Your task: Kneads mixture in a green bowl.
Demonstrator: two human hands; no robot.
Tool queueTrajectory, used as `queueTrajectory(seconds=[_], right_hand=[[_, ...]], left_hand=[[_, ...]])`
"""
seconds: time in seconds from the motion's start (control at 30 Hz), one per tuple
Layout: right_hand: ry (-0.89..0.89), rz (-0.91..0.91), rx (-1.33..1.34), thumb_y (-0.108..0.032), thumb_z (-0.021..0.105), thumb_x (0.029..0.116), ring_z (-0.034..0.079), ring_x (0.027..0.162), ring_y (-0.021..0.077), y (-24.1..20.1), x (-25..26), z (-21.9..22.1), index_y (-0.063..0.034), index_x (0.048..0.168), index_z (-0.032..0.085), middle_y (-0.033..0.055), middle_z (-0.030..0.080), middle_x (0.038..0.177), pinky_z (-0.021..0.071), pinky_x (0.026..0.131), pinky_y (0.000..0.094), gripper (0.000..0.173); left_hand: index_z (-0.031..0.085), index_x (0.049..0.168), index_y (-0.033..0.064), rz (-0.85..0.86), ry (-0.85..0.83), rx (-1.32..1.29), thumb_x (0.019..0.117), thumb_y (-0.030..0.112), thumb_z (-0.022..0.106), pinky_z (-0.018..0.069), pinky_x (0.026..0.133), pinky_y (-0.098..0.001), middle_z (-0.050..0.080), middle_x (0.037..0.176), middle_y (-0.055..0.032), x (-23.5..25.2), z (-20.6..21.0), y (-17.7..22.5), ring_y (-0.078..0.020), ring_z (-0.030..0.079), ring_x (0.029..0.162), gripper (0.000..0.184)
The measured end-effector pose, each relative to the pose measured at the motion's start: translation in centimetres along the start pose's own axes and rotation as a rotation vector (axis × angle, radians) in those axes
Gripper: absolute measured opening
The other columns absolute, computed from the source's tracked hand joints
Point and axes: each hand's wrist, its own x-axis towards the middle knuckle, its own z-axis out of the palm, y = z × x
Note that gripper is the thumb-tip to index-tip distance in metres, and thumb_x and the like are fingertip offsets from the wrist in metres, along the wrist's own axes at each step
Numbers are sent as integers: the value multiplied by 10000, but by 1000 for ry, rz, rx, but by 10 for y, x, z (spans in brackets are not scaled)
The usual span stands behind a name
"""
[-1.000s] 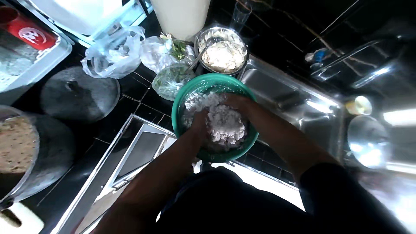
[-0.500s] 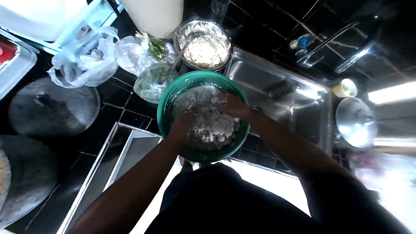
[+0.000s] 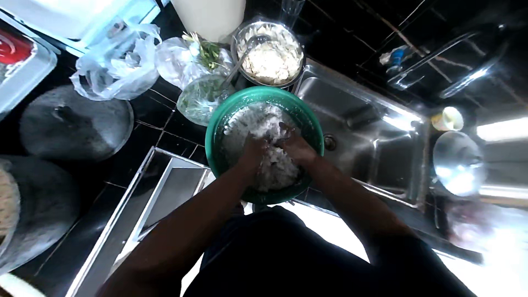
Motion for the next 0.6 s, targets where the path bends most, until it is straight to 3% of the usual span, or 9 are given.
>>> queueTrajectory(seconds=[0.1,0.17,0.23,0.3,0.37,0.4,0.5,0.57,0.6], right_hand=[[30,-47,-136,-60,573,1020,512,1355,339,-2,0,-2,36,1523,382,265,495,1479,431,1121,470,547],[-4,-120,-555,-33,456,1068,453,1406,433,-6,-1,1,152,1402,491,334,498,1456,354,1174,499,384],[29,-82,-611,-59,379,1103,432,1419,446,-15,-3,5,128,1407,500,331,485,1469,333,1185,506,377],[65,-151,-642,-11,381,1089,433,1425,455,-19,-1,3,111,1455,460,326,483,1482,330,1192,500,394],[40,-212,-543,-46,431,1085,455,1413,421,-23,2,-11,97,1451,483,302,501,1481,338,1185,482,396],[29,-167,-377,-143,493,1087,507,1357,371,-26,3,-20,75,1408,523,274,539,1437,390,1145,476,389],[-27,-157,-375,-212,629,1021,488,1365,385,-18,4,-42,9,1390,575,265,476,1491,415,1130,528,434],[-60,1,-358,-263,593,1047,413,1443,399,-3,0,-42,-73,1545,418,246,373,1590,378,1155,571,561],[-58,93,-255,-313,557,1067,409,1451,392,7,0,-34,-93,1589,346,234,381,1596,369,1156,584,605]], left_hand=[[430,1449,-89,34,13,90,1084,60,453,440,1087,-393,542,1401,-268,4,2,9,-286,545,1279,395],[441,1445,-117,83,-21,300,1093,43,414,392,1137,-437,516,1436,-302,9,2,9,-352,502,1349,388],[446,1462,-115,77,-47,440,1113,70,370,351,1167,-509,494,1462,-327,11,-1,14,-419,465,1395,402],[466,1456,-63,-2,-41,325,1145,275,306,390,1117,-512,522,1437,-282,10,-8,18,-370,506,1338,486],[462,1463,-62,151,-26,324,1138,363,304,456,1072,-504,541,1417,-293,8,-23,1,-374,551,1305,558],[538,1384,-75,300,77,314,1127,378,343,545,943,-490,620,1288,-299,9,-27,-17,-367,639,1164,556],[469,1488,43,-35,-61,411,1117,152,381,455,1079,-508,533,1454,-194,-18,-54,16,-301,546,1304,396],[550,1405,-58,6,-127,799,981,-21,619,442,1086,-566,557,1422,-267,-23,-55,-1,-403,559,1299,431],[547,1400,-60,-2,-156,892,954,20,683,420,1110,-567,567,1405,-275,-23,-48,-16,-411,550,1311,473]])
